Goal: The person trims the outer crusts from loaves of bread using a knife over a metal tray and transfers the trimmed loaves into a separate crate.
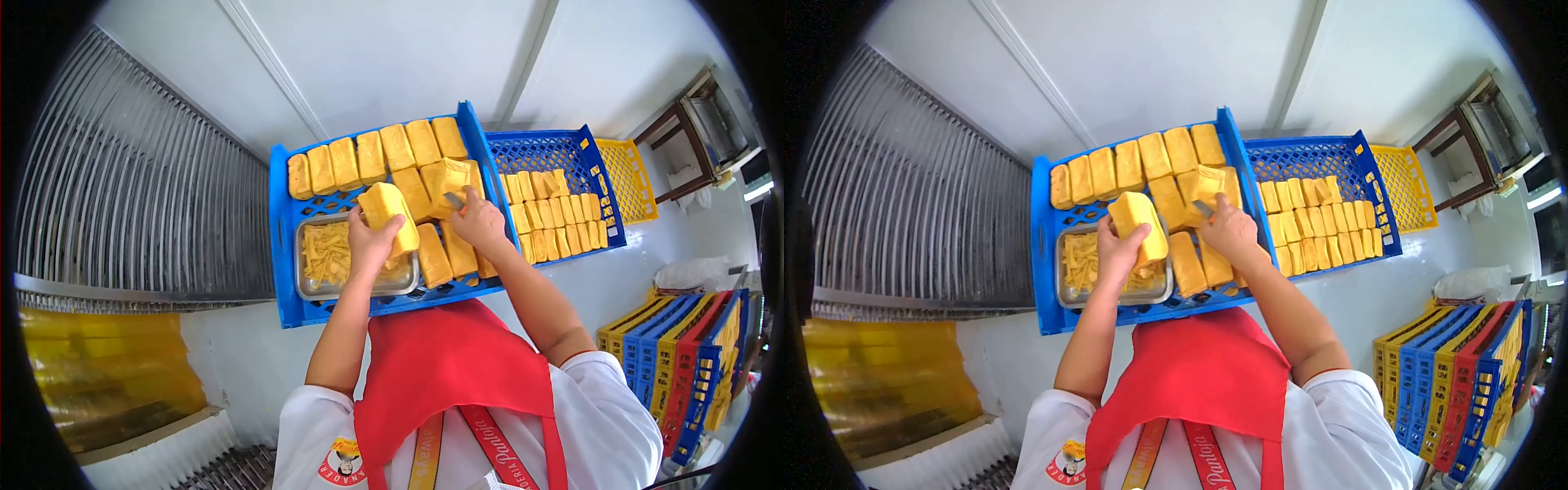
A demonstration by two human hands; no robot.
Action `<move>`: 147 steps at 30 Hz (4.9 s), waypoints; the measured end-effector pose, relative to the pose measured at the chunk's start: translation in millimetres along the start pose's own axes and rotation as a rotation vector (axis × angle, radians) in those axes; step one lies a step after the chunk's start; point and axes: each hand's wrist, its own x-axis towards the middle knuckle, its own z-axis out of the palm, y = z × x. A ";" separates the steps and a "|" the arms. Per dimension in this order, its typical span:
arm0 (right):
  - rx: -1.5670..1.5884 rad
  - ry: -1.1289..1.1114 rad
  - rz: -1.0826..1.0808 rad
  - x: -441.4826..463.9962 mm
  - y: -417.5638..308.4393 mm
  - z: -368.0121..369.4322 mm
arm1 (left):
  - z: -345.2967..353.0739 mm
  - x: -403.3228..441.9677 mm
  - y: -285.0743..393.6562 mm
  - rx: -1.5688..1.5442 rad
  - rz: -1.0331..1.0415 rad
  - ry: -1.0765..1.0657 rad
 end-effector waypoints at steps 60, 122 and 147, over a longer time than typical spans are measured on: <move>0.796 0.358 0.727 254.2 691.8 -40.7 | 299.8 -18.0 -10.6 1.078 -0.003 -0.001; 1.354 0.067 0.545 -57.8 193.4 -103.9 | 61.3 -68.5 -14.9 1.158 0.372 -0.577; 1.053 -0.399 0.172 -48.7 47.2 -63.3 | -4.0 -35.2 -4.4 -0.266 0.286 -0.410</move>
